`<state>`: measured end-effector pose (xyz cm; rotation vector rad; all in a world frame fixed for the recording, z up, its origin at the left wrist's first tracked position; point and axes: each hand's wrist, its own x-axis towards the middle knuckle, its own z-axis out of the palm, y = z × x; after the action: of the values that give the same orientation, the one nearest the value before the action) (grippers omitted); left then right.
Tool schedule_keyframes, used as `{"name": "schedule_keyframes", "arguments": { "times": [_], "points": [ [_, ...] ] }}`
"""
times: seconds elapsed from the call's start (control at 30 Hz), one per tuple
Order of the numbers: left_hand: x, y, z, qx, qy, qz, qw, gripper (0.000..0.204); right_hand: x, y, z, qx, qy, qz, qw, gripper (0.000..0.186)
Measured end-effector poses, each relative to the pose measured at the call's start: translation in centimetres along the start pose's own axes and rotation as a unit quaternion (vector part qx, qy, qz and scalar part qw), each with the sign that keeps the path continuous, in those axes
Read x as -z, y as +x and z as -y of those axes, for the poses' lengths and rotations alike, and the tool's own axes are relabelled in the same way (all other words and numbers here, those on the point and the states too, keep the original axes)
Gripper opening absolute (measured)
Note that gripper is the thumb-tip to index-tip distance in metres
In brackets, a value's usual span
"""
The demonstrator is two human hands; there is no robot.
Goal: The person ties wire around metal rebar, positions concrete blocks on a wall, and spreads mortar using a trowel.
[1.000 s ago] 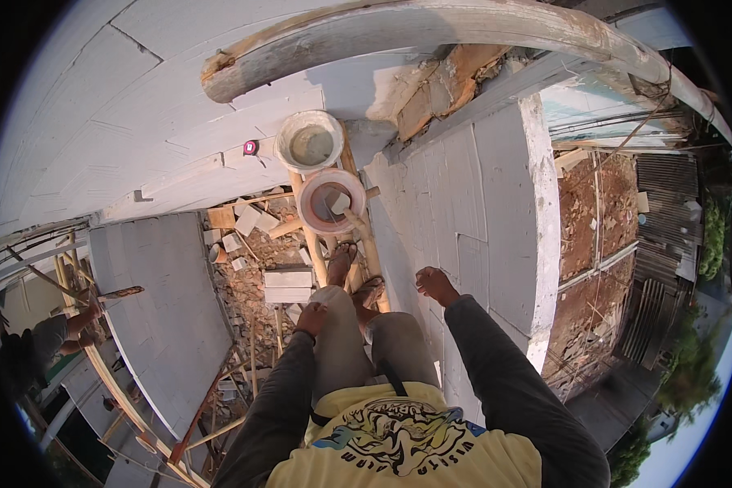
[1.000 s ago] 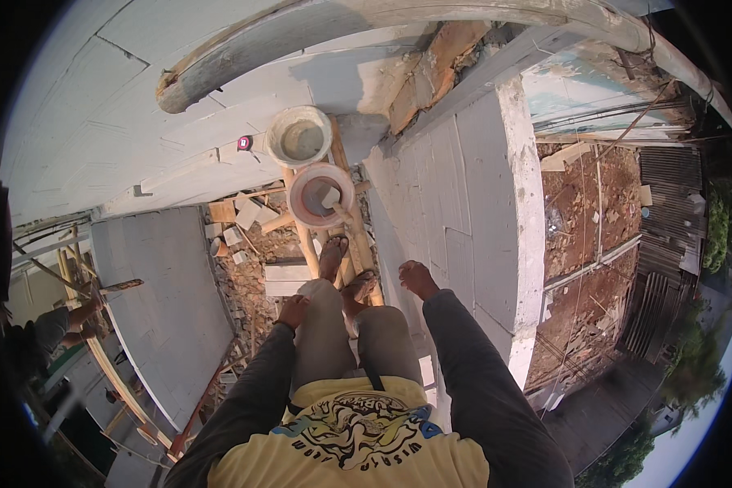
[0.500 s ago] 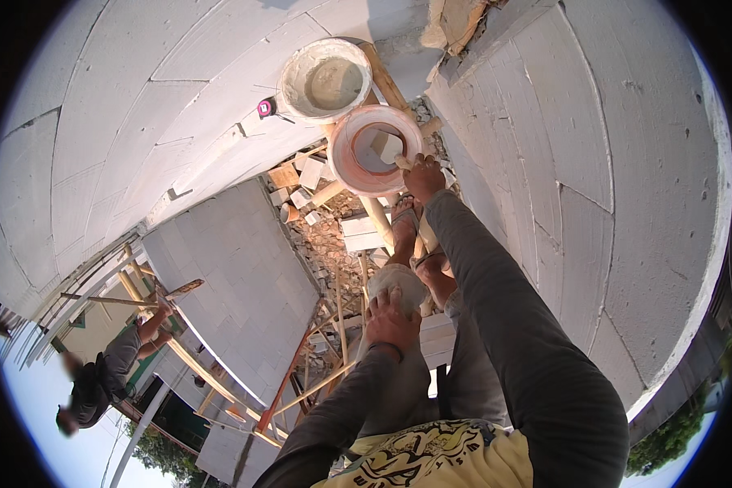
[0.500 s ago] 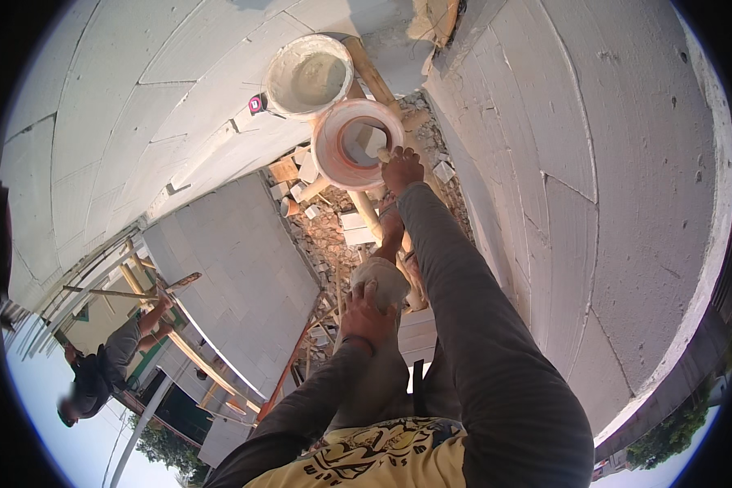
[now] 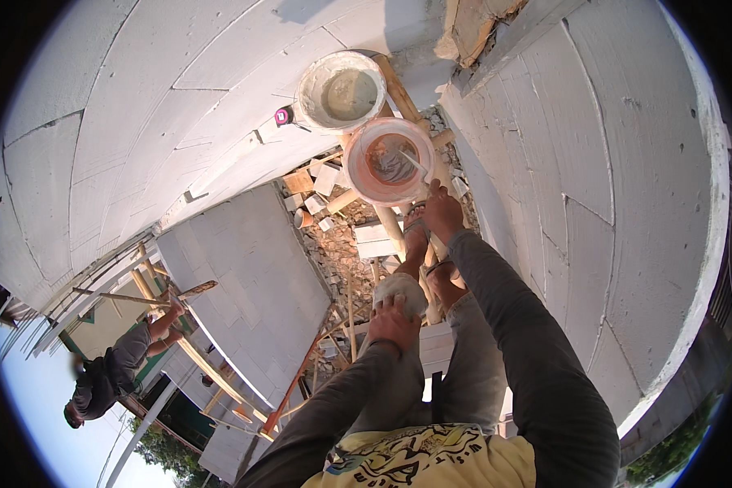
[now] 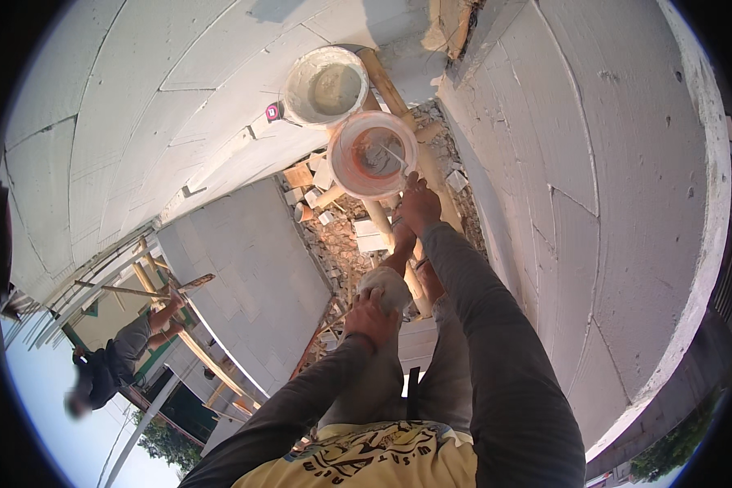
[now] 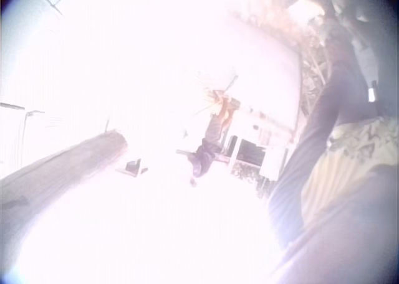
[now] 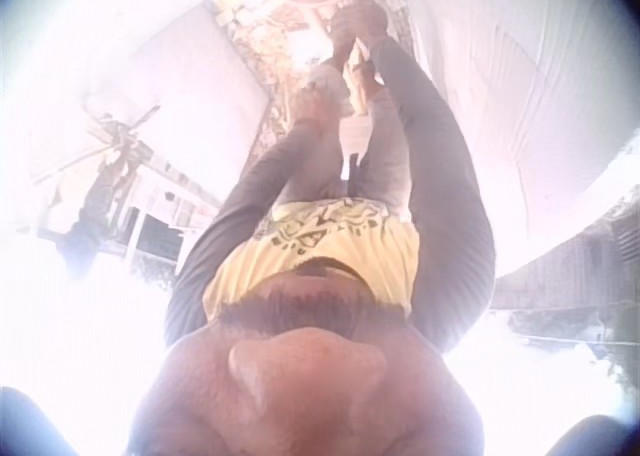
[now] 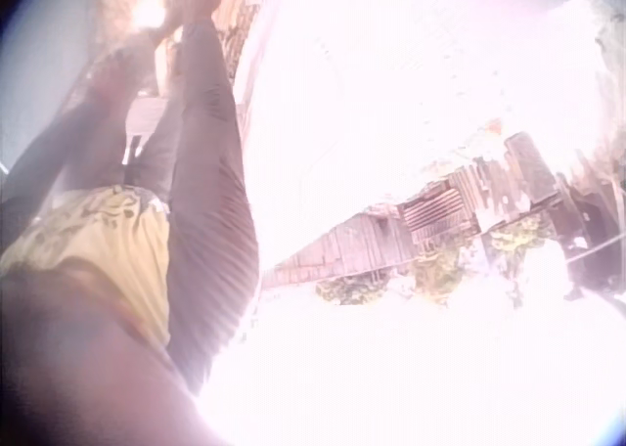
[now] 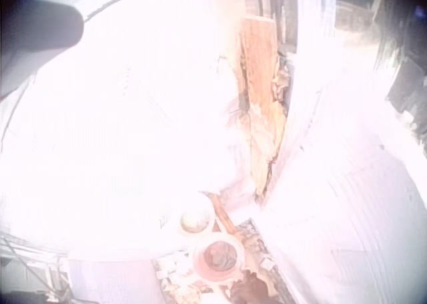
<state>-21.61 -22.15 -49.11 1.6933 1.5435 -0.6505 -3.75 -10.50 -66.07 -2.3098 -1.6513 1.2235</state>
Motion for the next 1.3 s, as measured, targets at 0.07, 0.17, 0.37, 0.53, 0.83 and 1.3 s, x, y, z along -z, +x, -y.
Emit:
{"name": "schedule_keyframes", "arguments": {
  "times": [0.07,0.17,0.37,0.53,0.83,1.3],
  "points": [
    [0.2,0.0,0.1,0.022,-0.011,0.034,0.999,0.060,2.9,-4.1,1.2,-0.023,0.035,-0.042,0.998,0.062],
    [1.9,-0.1,-2.0,0.018,-0.001,0.081,0.997,0.062,7.0,-10.8,1.6,-0.040,0.074,-0.140,0.987,0.056],
    [-0.3,-2.7,2.2,-0.023,0.005,0.087,0.996,0.061,21.5,-23.7,7.6,-0.122,0.384,-0.045,0.914,0.053],
    [5.8,-5.7,5.4,-0.053,-0.043,0.036,0.997,0.050,33.7,-32.5,10.7,-0.094,0.637,-0.134,0.753,0.031],
    [9.4,-5.8,15.6,-0.049,-0.088,-0.054,0.993,0.032,41.2,-31.6,12.1,-0.091,0.761,-0.304,0.565,0.024],
    [20.6,-1.7,9.6,-0.067,-0.127,0.035,0.989,0.033,48.5,-20.5,13.0,-0.046,0.767,-0.232,0.597,0.027]
  ]
}}
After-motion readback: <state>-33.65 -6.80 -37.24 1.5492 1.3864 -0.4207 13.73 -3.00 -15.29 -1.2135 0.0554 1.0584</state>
